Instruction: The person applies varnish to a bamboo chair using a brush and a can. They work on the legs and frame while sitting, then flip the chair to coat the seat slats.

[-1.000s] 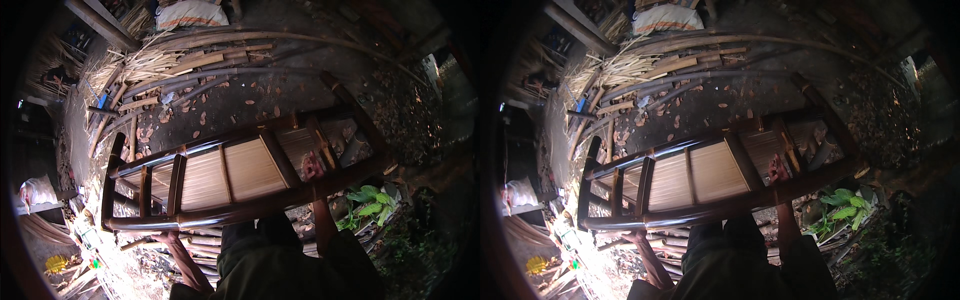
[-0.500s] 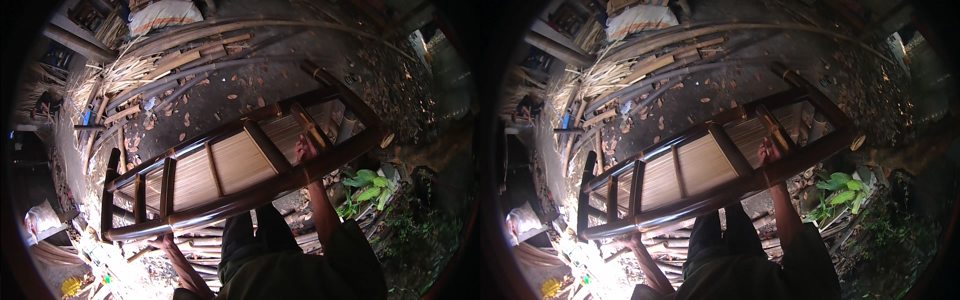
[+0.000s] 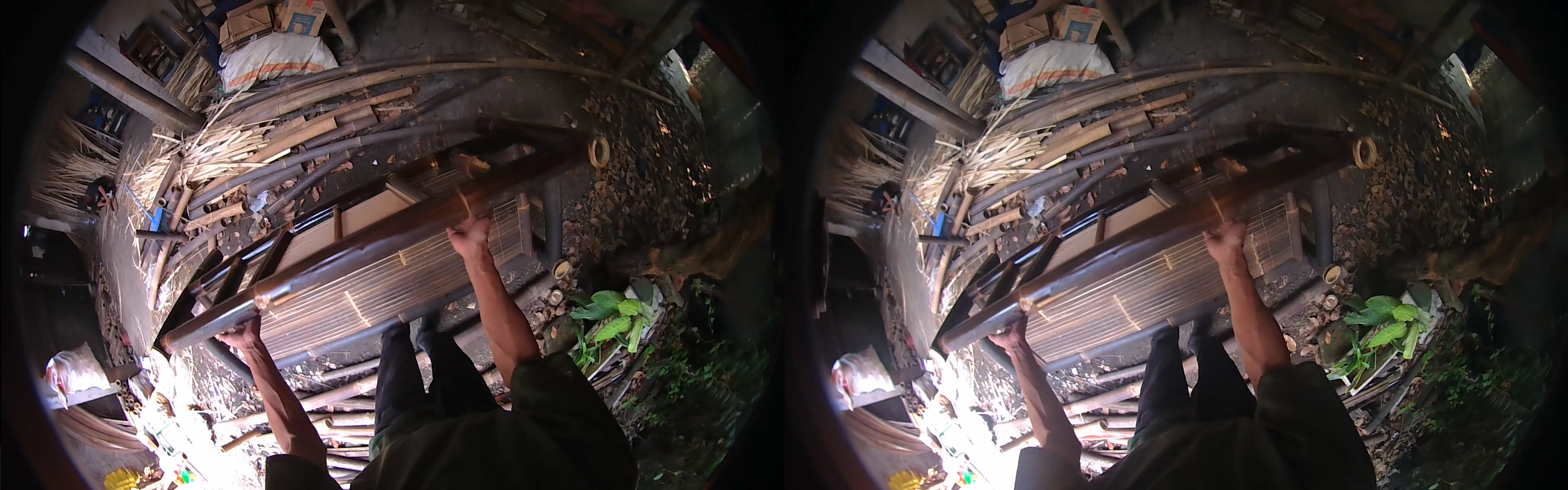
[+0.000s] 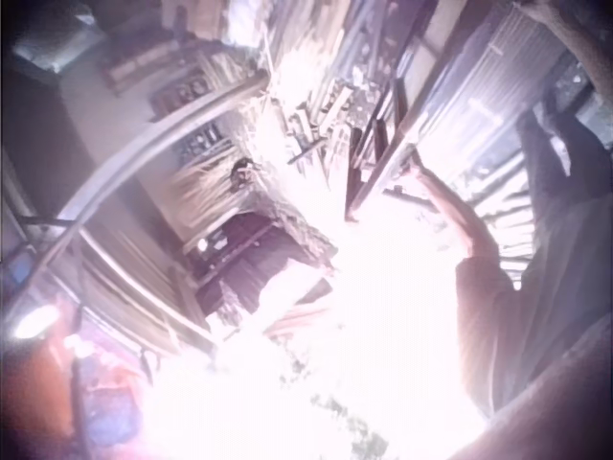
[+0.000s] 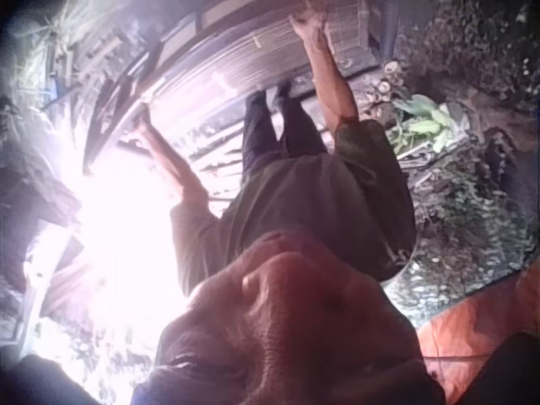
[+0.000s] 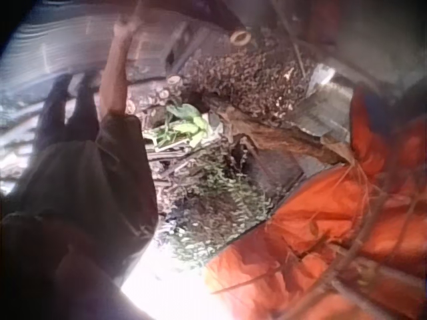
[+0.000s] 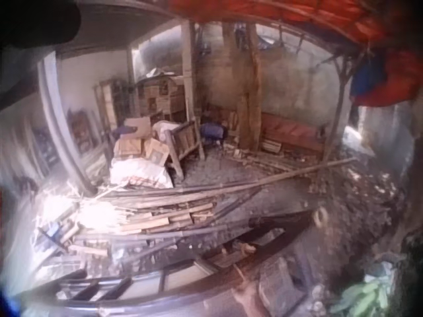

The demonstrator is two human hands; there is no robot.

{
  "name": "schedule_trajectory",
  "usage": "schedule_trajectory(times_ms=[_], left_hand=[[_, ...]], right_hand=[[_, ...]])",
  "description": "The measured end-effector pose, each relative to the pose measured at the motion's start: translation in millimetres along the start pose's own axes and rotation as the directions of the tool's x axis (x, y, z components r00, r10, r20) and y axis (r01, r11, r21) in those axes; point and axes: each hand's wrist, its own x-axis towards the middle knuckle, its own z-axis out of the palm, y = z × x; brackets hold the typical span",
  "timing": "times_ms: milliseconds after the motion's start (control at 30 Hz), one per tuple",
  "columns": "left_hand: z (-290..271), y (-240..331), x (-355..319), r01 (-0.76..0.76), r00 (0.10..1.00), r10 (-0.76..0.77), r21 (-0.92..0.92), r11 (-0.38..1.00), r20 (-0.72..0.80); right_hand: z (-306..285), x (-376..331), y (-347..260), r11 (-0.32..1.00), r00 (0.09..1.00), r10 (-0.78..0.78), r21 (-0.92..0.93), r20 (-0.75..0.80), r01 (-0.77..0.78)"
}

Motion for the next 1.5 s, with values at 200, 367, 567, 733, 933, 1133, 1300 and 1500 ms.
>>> schedule_trajectory(times_ms=[200, 367, 567, 733, 933, 1133, 1300, 1500], left_hand=[[75.9, -100.2, 76.8, 0.072, 0.993, -0.092, 0.226, 0.972, 0.079], [93.9, -85.9, 211.0, -0.170, 0.866, -0.081, 0.443, 0.880, 0.494], [156.2, -188.8, 259.8, 0.149, 0.926, -0.275, 0.420, 0.895, 0.257], [173.0, -205.7, 371.6, 0.271, 0.910, -0.384, 0.478, 0.835, 0.155], [164.3, -263.4, 459.3, -0.710, 0.300, -0.135, 0.315, 0.630, 0.944], [155.5, -277.3, 434.9, 0.091, 0.924, -0.341, 0.768, 0.634, 0.172], [160.9, -260.9, 412.4, -0.253, 0.962, -0.091, 0.966, 0.059, 0.257], [20.7, -270.2, 368.9, -0.821, 0.563, -0.271, 0.564, -0.084, 0.780]], right_hand=[[67.1, 41.9, 12.6, 0.979, 0.996, -0.076, -0.193, -0.039, 0.067], [80.4, 46.7, 48.9, 0.823, 0.982, -0.112, -0.540, 0.149, 0.176], [-50.2, 9.5, 24.3, 0.668, 0.944, -0.308, -0.734, -0.120, 0.125], [-147.8, -50.6, 48.0, 0.606, 0.866, -0.323, -0.786, -0.382, -0.120], [-238.1, -111.7, 53.0, 0.384, 0.708, -0.440, -0.828, -0.553, -0.409], [-223.8, -150.0, 85.7, -0.230, 0.860, -0.320, -0.848, -0.397, -0.477], [-199.7, -94.4, 109.6, -0.683, 0.927, 0.013, -0.674, 0.374, 0.281], [-136.5, -82.1, 117.9, -0.135, 0.985, -0.172, -0.991, 0.017, -0.006]])
